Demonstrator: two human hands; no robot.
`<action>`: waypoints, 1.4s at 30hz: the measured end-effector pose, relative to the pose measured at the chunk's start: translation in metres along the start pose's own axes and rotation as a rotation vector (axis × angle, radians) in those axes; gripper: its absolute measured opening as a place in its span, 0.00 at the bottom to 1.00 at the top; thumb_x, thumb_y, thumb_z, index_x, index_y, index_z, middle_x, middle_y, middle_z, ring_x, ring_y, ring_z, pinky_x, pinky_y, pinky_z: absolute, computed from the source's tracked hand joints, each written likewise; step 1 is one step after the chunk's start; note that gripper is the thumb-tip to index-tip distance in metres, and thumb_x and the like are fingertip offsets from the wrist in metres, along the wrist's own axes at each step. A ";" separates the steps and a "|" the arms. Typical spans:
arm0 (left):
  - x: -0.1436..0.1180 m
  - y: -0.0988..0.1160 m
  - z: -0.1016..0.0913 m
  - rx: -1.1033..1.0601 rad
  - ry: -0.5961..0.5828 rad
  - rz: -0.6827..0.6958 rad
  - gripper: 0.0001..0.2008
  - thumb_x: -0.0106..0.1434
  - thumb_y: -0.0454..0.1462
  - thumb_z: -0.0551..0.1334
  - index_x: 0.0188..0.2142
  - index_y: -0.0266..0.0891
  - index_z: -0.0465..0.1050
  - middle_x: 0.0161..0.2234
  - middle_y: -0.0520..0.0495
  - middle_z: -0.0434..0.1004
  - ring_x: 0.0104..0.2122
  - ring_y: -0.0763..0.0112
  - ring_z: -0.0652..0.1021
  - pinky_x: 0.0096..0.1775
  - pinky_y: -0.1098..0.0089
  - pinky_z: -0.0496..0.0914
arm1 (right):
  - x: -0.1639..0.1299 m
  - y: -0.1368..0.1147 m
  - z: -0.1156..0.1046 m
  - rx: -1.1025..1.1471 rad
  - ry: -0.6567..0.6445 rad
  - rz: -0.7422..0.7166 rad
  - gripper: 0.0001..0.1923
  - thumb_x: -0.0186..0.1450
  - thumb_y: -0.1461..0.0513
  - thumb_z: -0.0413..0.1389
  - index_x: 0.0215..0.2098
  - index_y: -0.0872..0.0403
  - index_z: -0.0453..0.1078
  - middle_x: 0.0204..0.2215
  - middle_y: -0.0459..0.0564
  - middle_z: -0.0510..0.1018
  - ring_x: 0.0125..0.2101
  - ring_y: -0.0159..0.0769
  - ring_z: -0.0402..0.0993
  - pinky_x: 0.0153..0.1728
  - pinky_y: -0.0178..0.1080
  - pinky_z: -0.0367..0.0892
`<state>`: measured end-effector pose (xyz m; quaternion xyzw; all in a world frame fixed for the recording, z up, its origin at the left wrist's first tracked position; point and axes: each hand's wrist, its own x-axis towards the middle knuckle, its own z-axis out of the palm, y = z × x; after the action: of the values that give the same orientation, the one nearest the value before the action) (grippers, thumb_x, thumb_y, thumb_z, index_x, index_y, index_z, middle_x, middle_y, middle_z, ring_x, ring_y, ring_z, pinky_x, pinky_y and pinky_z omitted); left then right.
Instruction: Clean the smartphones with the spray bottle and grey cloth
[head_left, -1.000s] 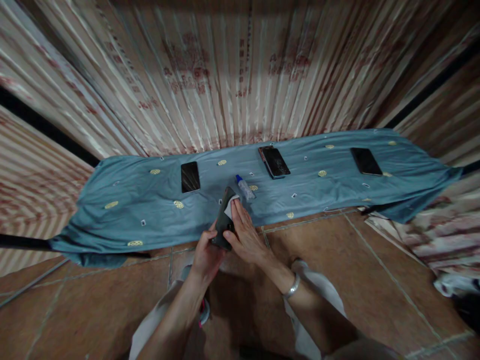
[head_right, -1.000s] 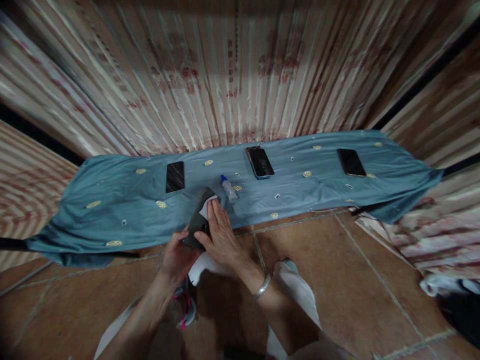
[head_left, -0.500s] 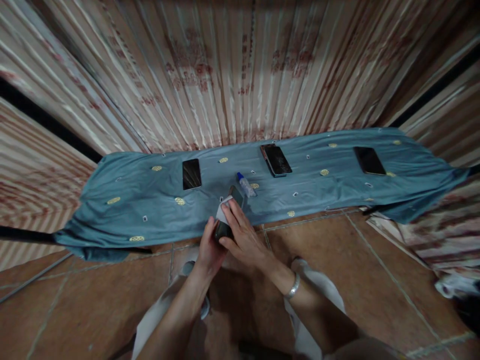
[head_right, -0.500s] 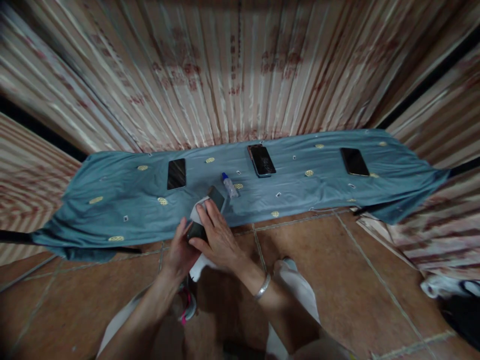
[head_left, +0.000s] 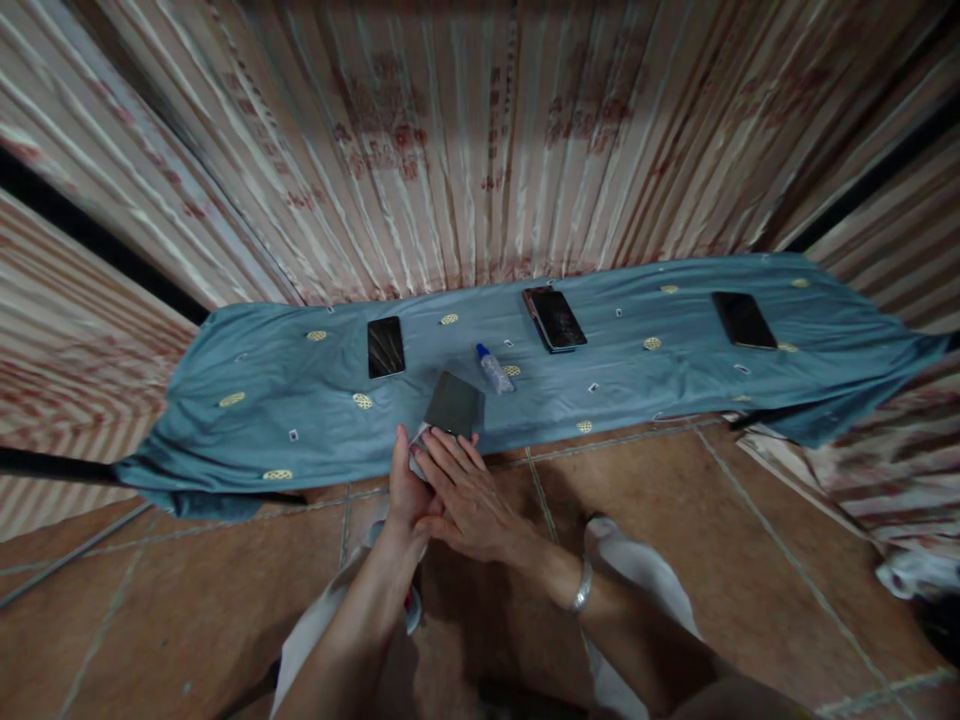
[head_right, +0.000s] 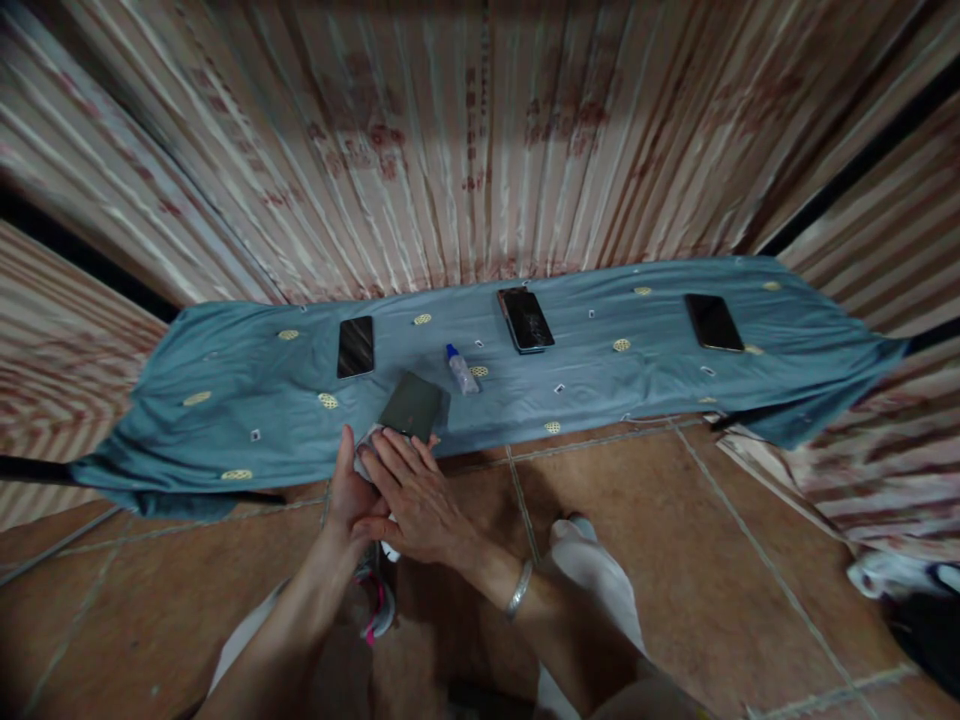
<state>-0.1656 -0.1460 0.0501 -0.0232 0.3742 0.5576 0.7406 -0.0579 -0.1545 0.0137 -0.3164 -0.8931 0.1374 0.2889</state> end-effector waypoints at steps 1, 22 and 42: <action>0.000 0.002 -0.002 -0.004 -0.007 -0.005 0.28 0.64 0.58 0.52 0.35 0.37 0.78 0.34 0.42 0.83 0.49 0.56 0.79 0.57 0.55 0.68 | -0.001 0.000 0.001 -0.002 -0.004 -0.011 0.41 0.69 0.43 0.44 0.69 0.61 0.46 0.68 0.62 0.55 0.69 0.45 0.41 0.67 0.54 0.45; 0.000 0.012 -0.002 -0.065 -0.010 0.099 0.21 0.70 0.41 0.50 0.55 0.33 0.72 0.40 0.43 0.84 0.46 0.64 0.81 0.56 0.63 0.67 | 0.003 0.029 -0.009 -0.063 0.044 0.126 0.40 0.70 0.46 0.45 0.71 0.58 0.39 0.69 0.61 0.51 0.70 0.44 0.40 0.66 0.56 0.44; -0.001 -0.033 -0.004 0.222 -0.097 0.068 0.21 0.67 0.46 0.57 0.55 0.39 0.72 0.52 0.44 0.78 0.56 0.61 0.73 0.49 0.64 0.70 | 0.012 0.049 -0.021 0.022 0.171 0.265 0.27 0.73 0.56 0.41 0.67 0.57 0.53 0.69 0.57 0.53 0.70 0.42 0.38 0.66 0.53 0.46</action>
<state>-0.1406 -0.1615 0.0353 0.0985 0.3979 0.5381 0.7365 -0.0296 -0.1083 0.0148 -0.4386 -0.8140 0.1567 0.3470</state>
